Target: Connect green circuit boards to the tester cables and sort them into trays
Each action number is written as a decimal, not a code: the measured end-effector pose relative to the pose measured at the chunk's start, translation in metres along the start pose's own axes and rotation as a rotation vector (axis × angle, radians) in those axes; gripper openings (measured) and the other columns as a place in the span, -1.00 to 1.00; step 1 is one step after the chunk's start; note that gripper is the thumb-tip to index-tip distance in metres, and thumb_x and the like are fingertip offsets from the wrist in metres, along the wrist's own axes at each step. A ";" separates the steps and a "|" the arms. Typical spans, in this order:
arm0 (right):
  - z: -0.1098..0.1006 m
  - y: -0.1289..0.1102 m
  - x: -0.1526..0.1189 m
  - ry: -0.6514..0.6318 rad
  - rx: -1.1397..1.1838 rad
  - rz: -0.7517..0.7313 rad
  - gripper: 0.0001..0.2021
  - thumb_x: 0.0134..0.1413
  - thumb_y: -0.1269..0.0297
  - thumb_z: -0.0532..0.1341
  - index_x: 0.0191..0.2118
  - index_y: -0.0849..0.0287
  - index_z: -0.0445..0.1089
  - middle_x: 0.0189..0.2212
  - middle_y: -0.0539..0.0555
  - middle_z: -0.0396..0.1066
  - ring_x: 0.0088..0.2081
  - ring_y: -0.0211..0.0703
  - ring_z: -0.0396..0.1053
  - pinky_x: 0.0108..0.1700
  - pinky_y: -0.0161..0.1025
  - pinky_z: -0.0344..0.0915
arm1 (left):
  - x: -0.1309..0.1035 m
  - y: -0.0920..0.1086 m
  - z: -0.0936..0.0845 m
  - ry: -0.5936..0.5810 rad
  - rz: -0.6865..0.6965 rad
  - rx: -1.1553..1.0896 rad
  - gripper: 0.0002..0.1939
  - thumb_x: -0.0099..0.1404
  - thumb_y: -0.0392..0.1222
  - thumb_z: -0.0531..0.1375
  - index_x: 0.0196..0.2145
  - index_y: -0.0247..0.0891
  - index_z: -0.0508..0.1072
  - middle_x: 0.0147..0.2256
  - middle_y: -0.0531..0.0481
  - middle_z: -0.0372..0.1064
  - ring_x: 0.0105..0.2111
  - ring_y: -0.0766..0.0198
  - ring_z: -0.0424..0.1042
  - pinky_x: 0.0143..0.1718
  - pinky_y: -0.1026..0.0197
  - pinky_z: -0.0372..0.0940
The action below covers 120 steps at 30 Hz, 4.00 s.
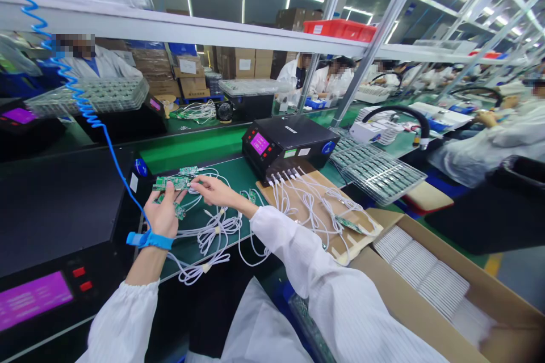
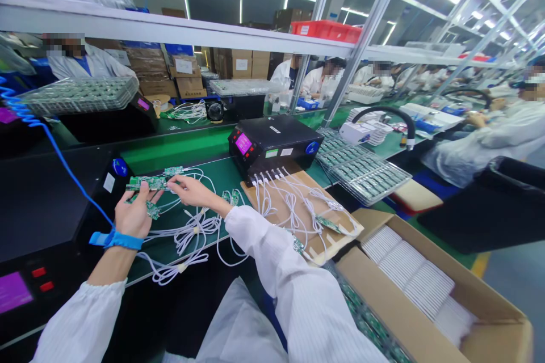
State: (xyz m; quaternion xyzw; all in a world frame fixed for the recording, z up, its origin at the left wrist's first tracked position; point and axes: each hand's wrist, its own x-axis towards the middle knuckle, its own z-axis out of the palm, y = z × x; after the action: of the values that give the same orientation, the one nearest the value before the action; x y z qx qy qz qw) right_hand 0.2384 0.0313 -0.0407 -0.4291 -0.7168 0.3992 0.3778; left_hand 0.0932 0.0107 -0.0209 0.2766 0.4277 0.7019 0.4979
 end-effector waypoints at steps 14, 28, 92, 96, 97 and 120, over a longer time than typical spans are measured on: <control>-0.015 -0.009 0.001 -0.134 0.078 -0.044 -0.70 0.39 0.03 0.16 -0.14 0.19 0.42 -0.58 -0.14 0.16 -0.59 -0.36 0.16 -0.49 -0.41 0.15 | 0.001 0.001 -0.009 -0.020 -0.001 -0.007 -0.90 0.31 -0.30 0.35 -0.34 -0.32 0.49 -0.30 -0.12 0.57 -0.16 0.09 0.63 0.06 -0.07 0.50; -0.018 -0.010 -0.002 -0.155 0.108 -0.073 -0.68 0.35 0.02 0.21 -0.18 0.21 0.45 -0.48 -0.10 0.19 -0.53 -0.39 0.11 -0.44 -0.39 0.10 | -0.004 0.007 -0.011 -0.046 -0.039 0.009 -0.88 0.37 -0.39 0.26 -0.36 -0.36 0.50 -0.37 -0.06 0.53 -0.19 0.19 0.62 0.12 -0.08 0.48; -0.013 -0.007 -0.006 -0.054 -0.111 -0.155 -0.67 0.34 0.07 0.23 -0.04 0.26 0.49 -0.43 -0.02 0.39 -0.41 -0.28 0.29 -0.30 -0.35 0.22 | -0.011 -0.009 -0.021 -0.038 0.064 0.121 -0.60 0.01 0.02 0.52 -0.39 -0.31 0.52 -0.37 -0.05 0.49 -0.23 0.11 0.60 -0.07 0.00 0.57; -0.010 0.000 -0.007 -0.011 -0.356 -0.292 -0.68 0.38 0.21 0.23 0.12 0.28 0.44 -0.15 0.15 0.48 -0.15 -0.17 0.41 -0.06 -0.28 0.29 | -0.004 -0.012 -0.032 0.007 0.147 0.305 -0.58 0.06 0.16 0.46 -0.48 -0.25 0.48 -0.50 0.06 0.37 -0.52 0.30 0.45 -0.48 0.27 0.45; -0.009 0.002 -0.008 0.004 -0.425 -0.318 -0.70 0.42 0.25 0.18 0.12 0.29 0.45 -0.14 0.17 0.46 -0.13 -0.15 0.41 -0.03 -0.27 0.29 | -0.002 -0.014 -0.035 0.002 0.153 0.335 -0.56 0.08 0.17 0.45 -0.52 -0.25 0.46 -0.54 0.08 0.31 -0.59 0.36 0.37 -0.55 0.30 0.37; 0.026 -0.011 -0.030 0.613 -0.271 -0.124 -0.65 0.39 0.21 0.20 0.16 0.23 0.50 -0.28 0.06 0.36 -0.29 -0.24 0.37 -0.08 -0.27 0.37 | -0.020 -0.013 -0.033 -0.021 0.409 0.270 -0.65 0.25 0.06 0.36 -0.19 -0.27 0.53 -0.31 -0.03 0.51 -0.31 0.10 0.64 -0.20 0.09 0.58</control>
State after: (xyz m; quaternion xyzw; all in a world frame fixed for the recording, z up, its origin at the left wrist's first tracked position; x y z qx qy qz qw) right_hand 0.2224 -0.0062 -0.0469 -0.5311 -0.6411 0.1288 0.5388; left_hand 0.0797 -0.0168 -0.0474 0.4290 0.4474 0.7217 0.3083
